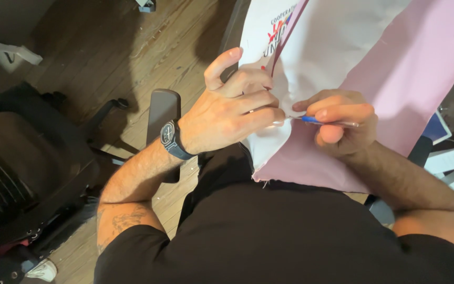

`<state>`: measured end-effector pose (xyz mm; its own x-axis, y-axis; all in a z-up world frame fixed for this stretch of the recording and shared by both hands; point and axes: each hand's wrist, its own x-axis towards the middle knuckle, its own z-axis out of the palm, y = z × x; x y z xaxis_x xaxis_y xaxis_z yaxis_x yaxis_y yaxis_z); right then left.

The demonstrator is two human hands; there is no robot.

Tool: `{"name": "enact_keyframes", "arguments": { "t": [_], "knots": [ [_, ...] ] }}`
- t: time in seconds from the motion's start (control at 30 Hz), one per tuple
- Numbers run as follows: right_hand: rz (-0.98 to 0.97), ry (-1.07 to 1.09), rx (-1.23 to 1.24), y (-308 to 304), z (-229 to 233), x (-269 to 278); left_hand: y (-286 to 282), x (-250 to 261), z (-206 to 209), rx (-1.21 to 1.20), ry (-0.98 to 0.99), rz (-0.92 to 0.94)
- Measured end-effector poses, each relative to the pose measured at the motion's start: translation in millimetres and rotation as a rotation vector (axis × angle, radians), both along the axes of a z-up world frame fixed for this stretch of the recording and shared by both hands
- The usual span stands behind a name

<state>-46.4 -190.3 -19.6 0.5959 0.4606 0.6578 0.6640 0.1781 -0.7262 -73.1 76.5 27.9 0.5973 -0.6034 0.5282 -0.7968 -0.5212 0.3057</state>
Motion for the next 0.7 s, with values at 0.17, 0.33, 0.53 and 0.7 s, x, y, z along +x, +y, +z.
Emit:
{"name": "enact_keyframes", "arguments": {
  "t": [0.17, 0.33, 0.53, 0.7],
  "knots": [
    [-0.049, 0.038, 0.003, 1, 3, -8, 1, -4, 1, -0.025, 0.038, 0.005],
    [-0.057, 0.067, 0.058, 0, -4, -4, -1, -3, -3, -0.053, 0.06, 0.036],
    [-0.09, -0.027, -0.076, 7, 13, 2, -2, -2, 0, -0.113, 0.12, 0.047],
    [-0.145, -0.009, -0.111, 3, -1, -5, -1, -3, -2, -0.139, 0.179, 0.051]
  ]
}}
